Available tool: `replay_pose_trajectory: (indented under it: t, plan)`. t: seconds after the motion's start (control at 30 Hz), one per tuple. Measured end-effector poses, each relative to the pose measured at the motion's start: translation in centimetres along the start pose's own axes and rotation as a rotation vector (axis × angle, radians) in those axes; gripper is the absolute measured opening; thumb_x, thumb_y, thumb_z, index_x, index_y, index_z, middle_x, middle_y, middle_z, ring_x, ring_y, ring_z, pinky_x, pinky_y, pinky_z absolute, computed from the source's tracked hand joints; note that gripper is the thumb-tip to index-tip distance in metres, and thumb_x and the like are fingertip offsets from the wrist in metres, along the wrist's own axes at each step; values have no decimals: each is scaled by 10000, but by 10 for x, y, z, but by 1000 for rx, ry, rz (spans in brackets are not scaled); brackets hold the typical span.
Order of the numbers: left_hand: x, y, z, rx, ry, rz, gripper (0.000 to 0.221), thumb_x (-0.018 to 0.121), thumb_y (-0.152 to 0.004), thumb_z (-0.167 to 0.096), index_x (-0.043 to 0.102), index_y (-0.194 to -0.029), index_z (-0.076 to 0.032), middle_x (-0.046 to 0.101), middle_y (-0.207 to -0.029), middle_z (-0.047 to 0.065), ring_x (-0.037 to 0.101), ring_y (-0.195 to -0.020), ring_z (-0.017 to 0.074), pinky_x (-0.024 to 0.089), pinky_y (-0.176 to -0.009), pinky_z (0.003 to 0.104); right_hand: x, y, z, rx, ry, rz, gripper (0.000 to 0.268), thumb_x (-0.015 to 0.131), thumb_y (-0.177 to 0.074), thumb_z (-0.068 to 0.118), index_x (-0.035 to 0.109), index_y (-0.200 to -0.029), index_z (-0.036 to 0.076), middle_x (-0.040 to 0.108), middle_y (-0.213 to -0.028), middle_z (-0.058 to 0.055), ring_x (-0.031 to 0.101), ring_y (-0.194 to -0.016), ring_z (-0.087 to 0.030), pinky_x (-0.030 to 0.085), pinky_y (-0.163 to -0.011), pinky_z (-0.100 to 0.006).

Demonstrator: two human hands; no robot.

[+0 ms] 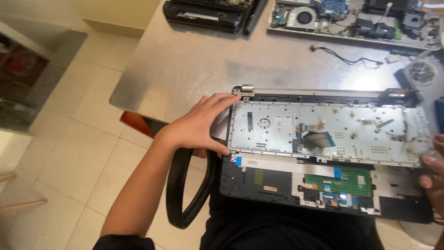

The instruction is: Disassembling a laptop by removing internal screws and prying off the keyboard and support plate

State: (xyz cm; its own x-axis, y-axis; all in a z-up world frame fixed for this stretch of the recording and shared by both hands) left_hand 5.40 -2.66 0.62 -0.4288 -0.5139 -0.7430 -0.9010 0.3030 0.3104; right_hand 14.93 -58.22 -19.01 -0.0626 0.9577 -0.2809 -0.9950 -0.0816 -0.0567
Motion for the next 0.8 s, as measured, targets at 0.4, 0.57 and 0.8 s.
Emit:
replay_pose_trajectory:
  t: [0.4, 0.57, 0.8]
  plan:
    - [-7, -2, -10, 14, -118, -39, 1241, 998, -608, -386, 274, -1608, -268, 371, -1630, 6, 360, -1404, 240, 335, -1140, 456, 33, 19, 124, 208, -165, -91, 406, 585, -929, -19, 515, -1272, 186, 538, -1349, -164, 508, -860, -182, 355, -432, -198]
    - [-7, -5, -11, 62, -246, -53, 1244, 993, -582, -449, 302, -1598, -255, 378, -1623, 5, 409, -1368, 252, 307, -1142, 491, 47, 21, 160, 216, -104, -56, 436, 551, -952, -76, 482, -1345, 101, 490, -1462, -240, 519, -641, -248, 498, -559, -306]
    - [-12, -12, -8, 106, -284, -149, 1165, 954, -565, -483, 391, -1566, -289, 602, -1394, -24, 675, -1057, 163, 364, -1086, 435, 48, 22, 177, 222, -199, -79, 453, 544, -913, -66, 501, -1331, 102, 569, -1520, -238, 578, -961, -173, 513, -551, -259]
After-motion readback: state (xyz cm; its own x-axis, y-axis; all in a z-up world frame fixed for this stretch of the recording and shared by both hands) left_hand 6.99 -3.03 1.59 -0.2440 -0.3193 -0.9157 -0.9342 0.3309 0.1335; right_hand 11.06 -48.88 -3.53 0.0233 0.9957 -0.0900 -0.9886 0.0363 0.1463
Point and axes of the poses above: each hand's wrist, its own y-axis away from the middle knuckle, its own x-axis out of the palm, z = x × y, the point moved 5 cm from there along -y, towards the middle knuckle
